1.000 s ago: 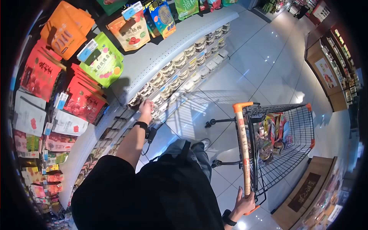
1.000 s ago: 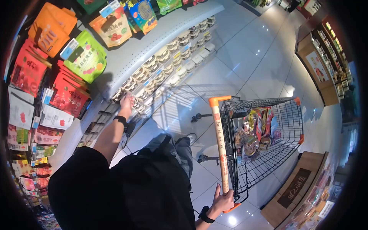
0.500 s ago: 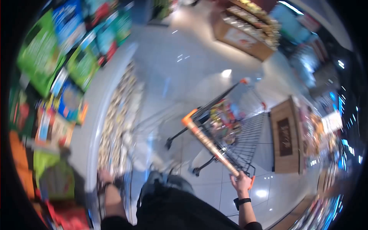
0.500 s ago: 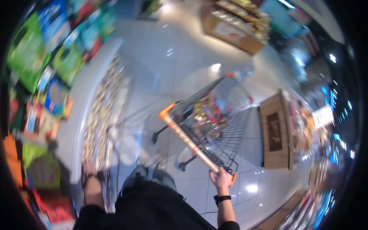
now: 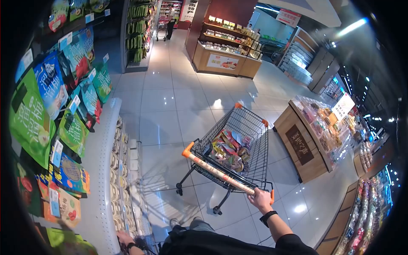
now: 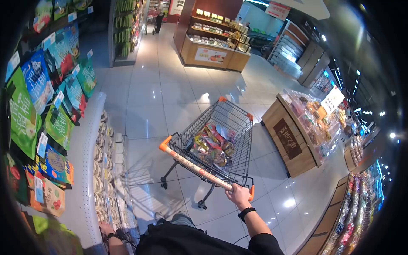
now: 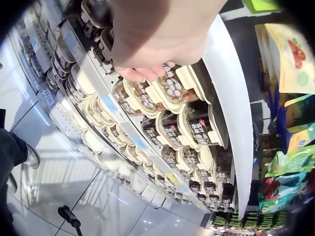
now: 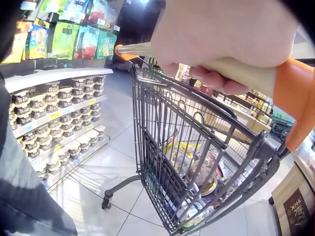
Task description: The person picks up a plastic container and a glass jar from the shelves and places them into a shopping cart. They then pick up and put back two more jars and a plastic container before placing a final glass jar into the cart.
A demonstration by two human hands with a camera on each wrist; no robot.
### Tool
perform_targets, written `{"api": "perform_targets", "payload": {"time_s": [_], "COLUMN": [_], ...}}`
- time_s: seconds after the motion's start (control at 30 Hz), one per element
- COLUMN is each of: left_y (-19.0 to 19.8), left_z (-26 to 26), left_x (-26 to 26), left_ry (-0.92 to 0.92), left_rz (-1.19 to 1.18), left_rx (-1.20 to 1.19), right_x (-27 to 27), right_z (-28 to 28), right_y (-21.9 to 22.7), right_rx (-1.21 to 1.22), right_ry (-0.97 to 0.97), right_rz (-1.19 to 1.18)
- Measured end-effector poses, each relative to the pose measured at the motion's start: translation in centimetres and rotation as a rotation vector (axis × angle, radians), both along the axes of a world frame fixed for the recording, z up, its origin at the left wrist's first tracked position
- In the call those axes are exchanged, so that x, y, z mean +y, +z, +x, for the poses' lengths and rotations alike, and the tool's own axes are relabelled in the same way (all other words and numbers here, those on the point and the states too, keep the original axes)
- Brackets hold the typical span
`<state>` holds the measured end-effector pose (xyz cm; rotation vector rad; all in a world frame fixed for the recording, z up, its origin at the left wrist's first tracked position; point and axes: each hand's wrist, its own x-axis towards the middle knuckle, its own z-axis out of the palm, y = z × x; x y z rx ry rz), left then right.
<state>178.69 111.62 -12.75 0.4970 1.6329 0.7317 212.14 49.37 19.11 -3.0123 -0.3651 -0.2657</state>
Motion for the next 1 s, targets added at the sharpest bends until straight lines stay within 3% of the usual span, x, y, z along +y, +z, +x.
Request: {"api": "perform_targets", "payload": {"time_s": [0.03, 0.1, 0.27, 0.4, 0.53, 0.6, 0.73, 0.8, 0.83, 0.9, 1.0], "left_y": [-3.4, -3.4, -3.7, -1.1, -1.9, -4.1, -3.9, -4.3, -4.6, -4.3, -4.3], "left_z": [-0.7, -0.2, 0.5, 0.9, -0.3, -1.1, -0.5, -1.5, -1.5, -0.4, -0.8], "left_x": [1.7, 1.3, 0.9, -0.7, -1.3, -0.2, -1.0, -0.8, -1.2, -3.1, -3.2], "left_ry": [0.168, 0.220, 0.268, 0.395, 0.334, 0.218, 0.350, 0.122, 0.122, 0.436, 0.391], "left_rz": [0.040, 0.084, 0.094, 0.200, 0.197, 0.147, 0.227, 0.311, 0.313, 0.276, 0.337], "left_rx": [-0.188, -0.230, -0.200, -0.102, -0.126, -0.460, -0.506, -0.649, -0.646, -0.468, -0.584], "right_x": [0.1, 0.3, 0.5, 0.2, -0.3, -0.3, -0.5, -0.7, -0.7, -0.9, -1.1], "right_z": [0.1, 0.2, 0.0, -0.2, -0.4, -0.5, -0.5, -0.6, -0.6, -0.6, -0.5], "right_y": [0.0, 0.0, 0.5, 0.5, 0.3, 0.5, 0.5, 0.6, 0.6, 0.6, 0.3], "right_rx": [0.009, 0.027, 0.036, 0.042, 0.022, 0.010, 0.000, -0.002, 0.001, -0.011, -0.012], "right_ry": [-0.007, -0.025, -0.041, -0.049, -0.042, -0.040, -0.036, -0.034, -0.033, -0.028, -0.029], "right_rz": [0.002, -0.002, -0.008, -0.060, -0.029, -0.023, -0.059, -0.036, -0.034, -0.007, -0.021]}}
